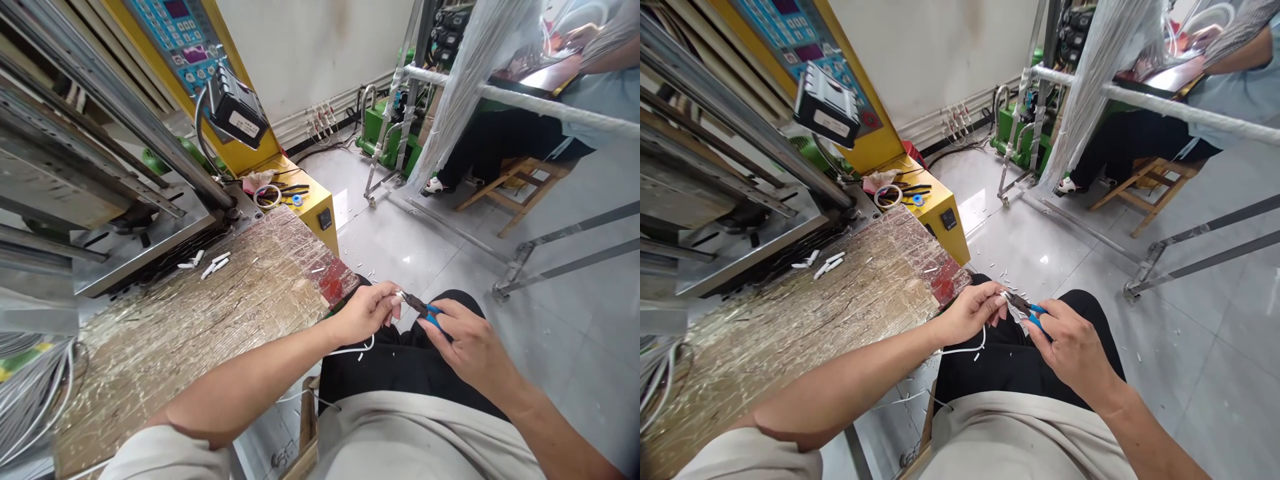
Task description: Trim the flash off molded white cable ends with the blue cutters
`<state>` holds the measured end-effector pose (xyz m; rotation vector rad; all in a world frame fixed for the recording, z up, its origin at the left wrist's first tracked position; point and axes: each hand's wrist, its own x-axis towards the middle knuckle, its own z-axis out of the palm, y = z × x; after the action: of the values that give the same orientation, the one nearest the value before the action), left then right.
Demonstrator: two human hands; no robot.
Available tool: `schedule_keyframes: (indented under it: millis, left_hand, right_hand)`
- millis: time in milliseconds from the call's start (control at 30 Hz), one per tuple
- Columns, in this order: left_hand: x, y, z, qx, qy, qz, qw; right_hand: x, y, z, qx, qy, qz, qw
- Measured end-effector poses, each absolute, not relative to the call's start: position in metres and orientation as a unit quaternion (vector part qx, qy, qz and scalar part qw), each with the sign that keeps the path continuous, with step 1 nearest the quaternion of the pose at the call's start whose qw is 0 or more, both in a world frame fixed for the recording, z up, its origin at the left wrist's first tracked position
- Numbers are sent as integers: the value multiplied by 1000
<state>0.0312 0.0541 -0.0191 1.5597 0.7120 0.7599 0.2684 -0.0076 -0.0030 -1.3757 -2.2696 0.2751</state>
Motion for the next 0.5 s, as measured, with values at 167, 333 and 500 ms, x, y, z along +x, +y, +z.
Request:
schedule_keyframes:
  millis: [167,333,500]
  left_hand:
    - [26,61,-15,787,296,276,466]
    - [23,66,-17,825,280,272,409]
    - [25,67,-22,849,254,264,382]
  right_hand:
    - [269,-15,1,-498,-802,221,242]
    - [273,-19,1,-525,-732,378,216]
    - [278,-20,-2,-500,-643,549,191]
